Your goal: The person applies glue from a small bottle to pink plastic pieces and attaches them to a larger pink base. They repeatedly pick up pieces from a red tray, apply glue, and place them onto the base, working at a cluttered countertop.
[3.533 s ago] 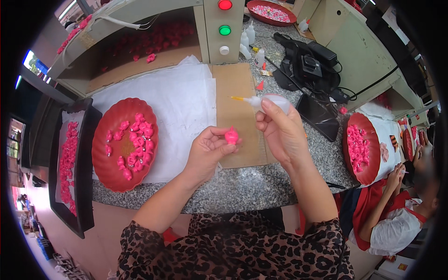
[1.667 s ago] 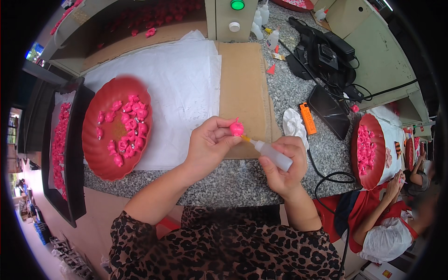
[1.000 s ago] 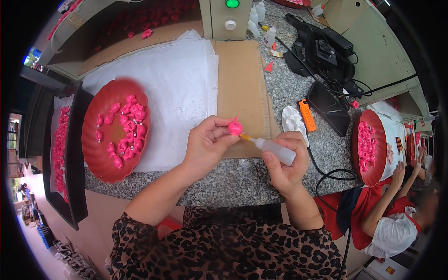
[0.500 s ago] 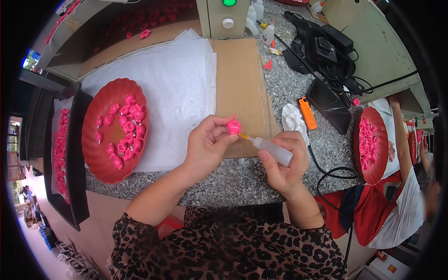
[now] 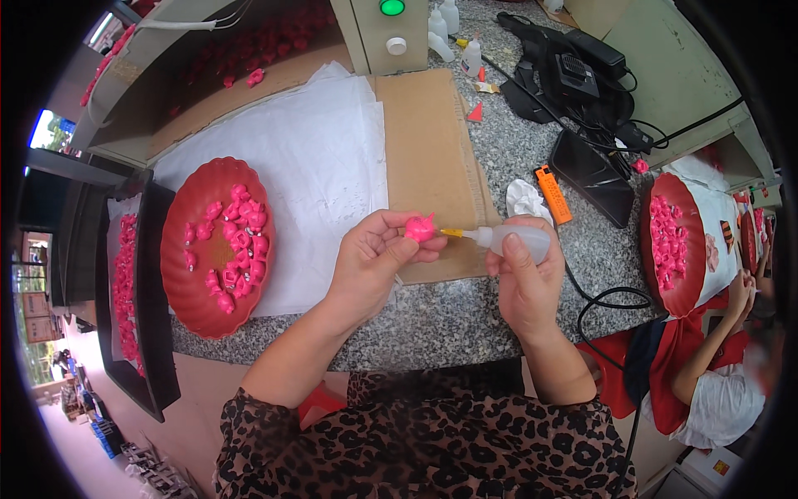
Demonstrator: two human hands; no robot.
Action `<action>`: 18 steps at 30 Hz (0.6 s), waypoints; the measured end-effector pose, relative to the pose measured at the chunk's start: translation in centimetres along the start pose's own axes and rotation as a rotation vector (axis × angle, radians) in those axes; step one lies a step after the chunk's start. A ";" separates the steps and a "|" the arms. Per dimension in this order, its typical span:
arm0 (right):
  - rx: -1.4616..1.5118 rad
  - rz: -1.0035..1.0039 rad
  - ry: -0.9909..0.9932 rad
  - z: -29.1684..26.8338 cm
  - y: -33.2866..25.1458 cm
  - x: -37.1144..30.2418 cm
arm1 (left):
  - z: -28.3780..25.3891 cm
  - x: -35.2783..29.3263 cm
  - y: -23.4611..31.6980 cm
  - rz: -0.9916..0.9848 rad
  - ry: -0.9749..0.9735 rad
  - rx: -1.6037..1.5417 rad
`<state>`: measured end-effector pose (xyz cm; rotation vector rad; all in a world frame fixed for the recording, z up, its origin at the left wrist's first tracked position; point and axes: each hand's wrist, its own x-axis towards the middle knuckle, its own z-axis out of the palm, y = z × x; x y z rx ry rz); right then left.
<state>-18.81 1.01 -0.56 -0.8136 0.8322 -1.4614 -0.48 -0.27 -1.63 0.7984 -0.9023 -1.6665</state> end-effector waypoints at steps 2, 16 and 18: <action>-0.041 -0.032 -0.010 0.2 -0.1 -0.1 | 0.1 0.0 0.1 -0.008 0.000 0.002; -0.601 -0.479 -0.199 -0.1 0.5 -0.6 | 0.2 -0.4 0.1 0.029 0.051 0.086; -0.618 -0.499 -0.201 -0.1 0.5 -0.4 | 0.2 -0.4 0.0 0.023 0.058 0.101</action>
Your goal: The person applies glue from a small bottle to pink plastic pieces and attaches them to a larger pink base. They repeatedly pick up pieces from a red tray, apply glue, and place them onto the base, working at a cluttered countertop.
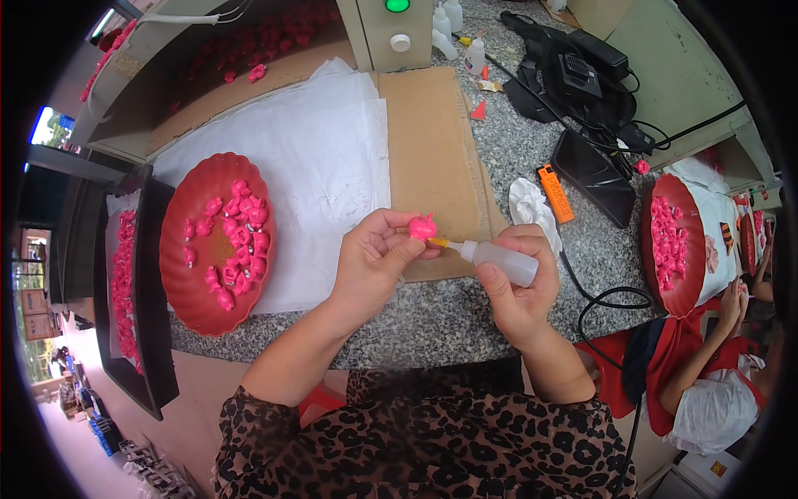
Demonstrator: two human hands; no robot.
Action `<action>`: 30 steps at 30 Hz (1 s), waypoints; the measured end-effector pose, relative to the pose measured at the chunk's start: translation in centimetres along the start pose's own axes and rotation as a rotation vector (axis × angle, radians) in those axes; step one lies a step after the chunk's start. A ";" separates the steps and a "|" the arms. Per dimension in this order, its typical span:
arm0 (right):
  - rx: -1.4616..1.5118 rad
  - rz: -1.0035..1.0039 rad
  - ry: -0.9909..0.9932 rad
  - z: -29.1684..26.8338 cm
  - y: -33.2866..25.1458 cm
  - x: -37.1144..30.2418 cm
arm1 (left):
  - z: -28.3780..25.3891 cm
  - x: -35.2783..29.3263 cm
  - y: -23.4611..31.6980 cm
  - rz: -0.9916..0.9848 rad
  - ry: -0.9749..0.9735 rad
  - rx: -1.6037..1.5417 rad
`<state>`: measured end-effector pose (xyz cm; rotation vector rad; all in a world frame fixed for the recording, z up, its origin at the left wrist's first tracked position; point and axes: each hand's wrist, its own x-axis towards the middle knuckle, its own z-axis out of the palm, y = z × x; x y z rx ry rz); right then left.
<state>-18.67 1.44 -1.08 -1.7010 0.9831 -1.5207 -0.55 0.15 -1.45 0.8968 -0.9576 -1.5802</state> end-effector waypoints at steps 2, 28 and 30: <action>-0.023 -0.014 0.001 0.0 0.0 0.0 | 0.0 0.0 -0.1 0.005 0.004 0.011; 0.240 0.217 0.091 0.5 -0.5 -0.1 | 0.0 0.2 0.2 -0.074 -0.018 -0.202; 0.158 0.166 0.067 0.4 -0.4 -0.1 | 0.0 0.2 0.1 -0.073 -0.020 -0.200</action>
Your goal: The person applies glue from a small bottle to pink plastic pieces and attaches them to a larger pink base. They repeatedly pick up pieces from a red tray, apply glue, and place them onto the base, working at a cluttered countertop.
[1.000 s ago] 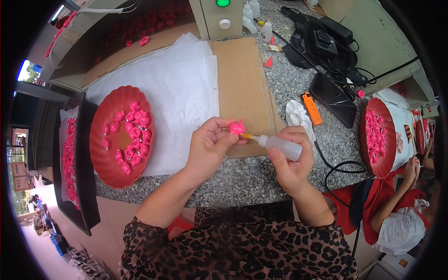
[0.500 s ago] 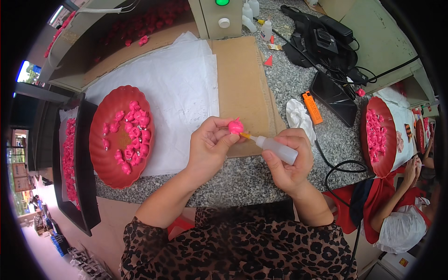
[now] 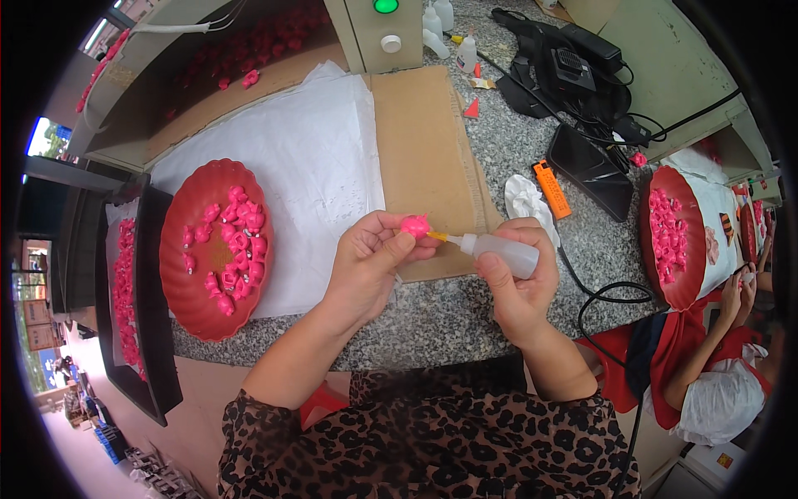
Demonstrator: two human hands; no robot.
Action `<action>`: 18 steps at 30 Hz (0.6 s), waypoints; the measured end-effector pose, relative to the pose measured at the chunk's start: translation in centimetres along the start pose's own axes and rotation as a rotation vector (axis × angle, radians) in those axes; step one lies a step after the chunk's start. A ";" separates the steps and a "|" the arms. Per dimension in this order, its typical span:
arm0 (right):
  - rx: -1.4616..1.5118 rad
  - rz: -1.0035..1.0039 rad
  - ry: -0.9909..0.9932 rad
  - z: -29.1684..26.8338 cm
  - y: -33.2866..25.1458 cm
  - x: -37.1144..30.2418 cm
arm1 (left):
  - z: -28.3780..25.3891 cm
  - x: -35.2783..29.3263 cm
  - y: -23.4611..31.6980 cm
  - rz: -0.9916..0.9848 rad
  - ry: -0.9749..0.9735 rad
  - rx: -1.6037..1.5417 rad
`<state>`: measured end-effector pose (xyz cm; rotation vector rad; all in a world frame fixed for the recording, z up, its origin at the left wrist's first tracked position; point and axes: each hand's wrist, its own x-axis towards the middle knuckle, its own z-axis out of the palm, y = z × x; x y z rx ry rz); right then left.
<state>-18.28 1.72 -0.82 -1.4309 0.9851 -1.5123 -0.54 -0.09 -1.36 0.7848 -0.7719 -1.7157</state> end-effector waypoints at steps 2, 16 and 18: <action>-0.067 -0.062 -0.016 -0.1 0.2 0.1 | -0.1 0.0 0.0 0.002 -0.004 0.004; -0.429 -0.467 -0.094 0.4 -0.4 0.2 | -0.3 0.2 -0.1 -0.014 0.014 0.021; -0.416 -0.461 -0.079 0.4 -0.3 0.3 | -0.2 0.2 -0.1 -0.001 0.018 0.047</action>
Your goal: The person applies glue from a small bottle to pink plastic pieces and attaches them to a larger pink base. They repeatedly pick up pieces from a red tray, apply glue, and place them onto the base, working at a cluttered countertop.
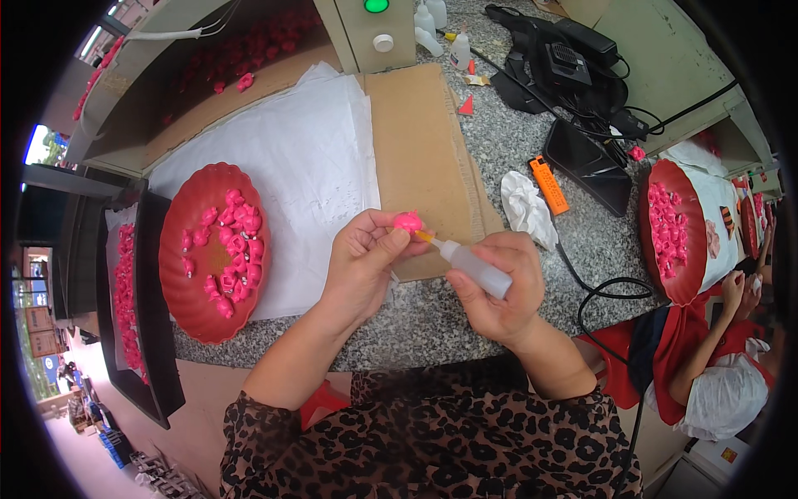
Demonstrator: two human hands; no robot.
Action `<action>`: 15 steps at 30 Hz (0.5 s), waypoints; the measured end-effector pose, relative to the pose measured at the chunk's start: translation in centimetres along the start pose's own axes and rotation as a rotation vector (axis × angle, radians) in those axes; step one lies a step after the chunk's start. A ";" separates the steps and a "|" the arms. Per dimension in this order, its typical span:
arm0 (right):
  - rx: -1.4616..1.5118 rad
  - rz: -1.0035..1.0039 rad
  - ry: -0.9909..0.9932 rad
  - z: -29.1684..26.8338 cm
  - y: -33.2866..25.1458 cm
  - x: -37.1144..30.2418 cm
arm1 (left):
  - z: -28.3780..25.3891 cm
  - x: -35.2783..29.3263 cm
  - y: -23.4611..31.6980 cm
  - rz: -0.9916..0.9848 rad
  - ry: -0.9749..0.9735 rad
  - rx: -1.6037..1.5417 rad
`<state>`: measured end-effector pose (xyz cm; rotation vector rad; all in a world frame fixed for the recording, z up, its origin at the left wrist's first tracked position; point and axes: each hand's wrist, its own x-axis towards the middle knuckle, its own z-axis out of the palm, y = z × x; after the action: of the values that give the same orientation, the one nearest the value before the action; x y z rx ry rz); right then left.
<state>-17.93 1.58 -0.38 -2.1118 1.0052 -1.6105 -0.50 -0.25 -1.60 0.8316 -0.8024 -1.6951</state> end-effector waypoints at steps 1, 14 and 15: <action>0.005 0.005 0.008 0.0 0.1 0.0 | 0.1 0.0 0.0 0.006 0.001 0.013; 0.059 0.031 0.041 -0.2 0.5 0.1 | -0.1 -0.1 0.1 -0.045 -0.012 -0.049; 0.054 0.028 0.037 -0.2 0.4 0.1 | -0.1 -0.1 0.1 -0.046 -0.013 -0.048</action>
<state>-18.21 1.23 -0.49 -2.0308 0.9871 -1.6505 -0.35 -0.22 -1.54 0.8131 -0.7536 -1.7552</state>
